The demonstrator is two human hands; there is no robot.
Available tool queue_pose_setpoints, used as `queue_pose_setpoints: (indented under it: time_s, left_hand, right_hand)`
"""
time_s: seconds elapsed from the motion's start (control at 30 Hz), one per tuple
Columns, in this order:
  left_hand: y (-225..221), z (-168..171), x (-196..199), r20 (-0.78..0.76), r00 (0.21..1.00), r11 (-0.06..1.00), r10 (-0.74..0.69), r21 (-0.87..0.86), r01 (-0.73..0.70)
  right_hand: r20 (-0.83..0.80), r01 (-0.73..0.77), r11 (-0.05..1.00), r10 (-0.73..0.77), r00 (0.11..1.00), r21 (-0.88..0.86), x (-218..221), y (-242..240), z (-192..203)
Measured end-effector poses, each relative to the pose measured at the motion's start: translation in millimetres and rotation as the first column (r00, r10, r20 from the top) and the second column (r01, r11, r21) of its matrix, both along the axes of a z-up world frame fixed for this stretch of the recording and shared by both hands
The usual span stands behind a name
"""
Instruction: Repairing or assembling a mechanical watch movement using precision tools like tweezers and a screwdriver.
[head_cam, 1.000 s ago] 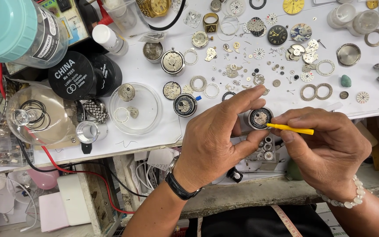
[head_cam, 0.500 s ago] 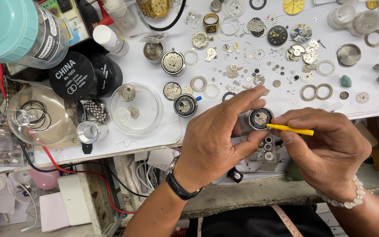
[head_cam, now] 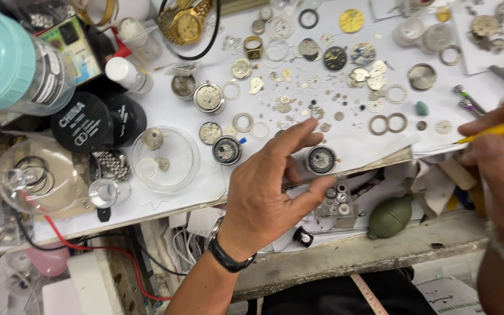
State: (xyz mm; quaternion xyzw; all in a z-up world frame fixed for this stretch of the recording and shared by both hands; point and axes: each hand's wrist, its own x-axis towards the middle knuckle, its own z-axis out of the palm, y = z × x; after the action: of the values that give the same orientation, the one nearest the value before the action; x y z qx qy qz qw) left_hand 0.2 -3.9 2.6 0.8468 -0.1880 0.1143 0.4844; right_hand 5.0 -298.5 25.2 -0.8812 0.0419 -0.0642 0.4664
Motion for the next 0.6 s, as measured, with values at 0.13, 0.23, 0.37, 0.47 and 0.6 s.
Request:
queue_pose_setpoints:
  time_s: [0.13,0.23,0.37,0.47,0.6]
  left_hand:
    - [-5,4,3,0.013,1.000,1.000,0.022,0.014,-0.023]
    - [-8,1,3,0.033,0.999,0.999,0.031,0.032,-0.032]
    - [-10,1,2,0.047,0.998,0.999,0.052,0.010,-0.053]
    - [-8,0,1,0.083,0.996,0.999,0.046,0.007,-0.047]
    - [-3,3,-2,0.050,0.998,0.999,0.036,0.006,-0.036]
  right_hand:
    - [0.057,-0.071,0.946,0.094,0.994,-0.316,13,-39,1]
    - [0.071,-0.094,0.855,0.151,0.986,-0.510,19,-44,10]
    - [0.174,-0.128,0.696,0.347,0.922,-0.707,23,-53,7]
    - [0.189,-0.162,0.677,0.413,0.891,-0.718,29,-57,4]
    - [0.100,-0.107,0.877,0.173,0.980,-0.469,8,-15,1]
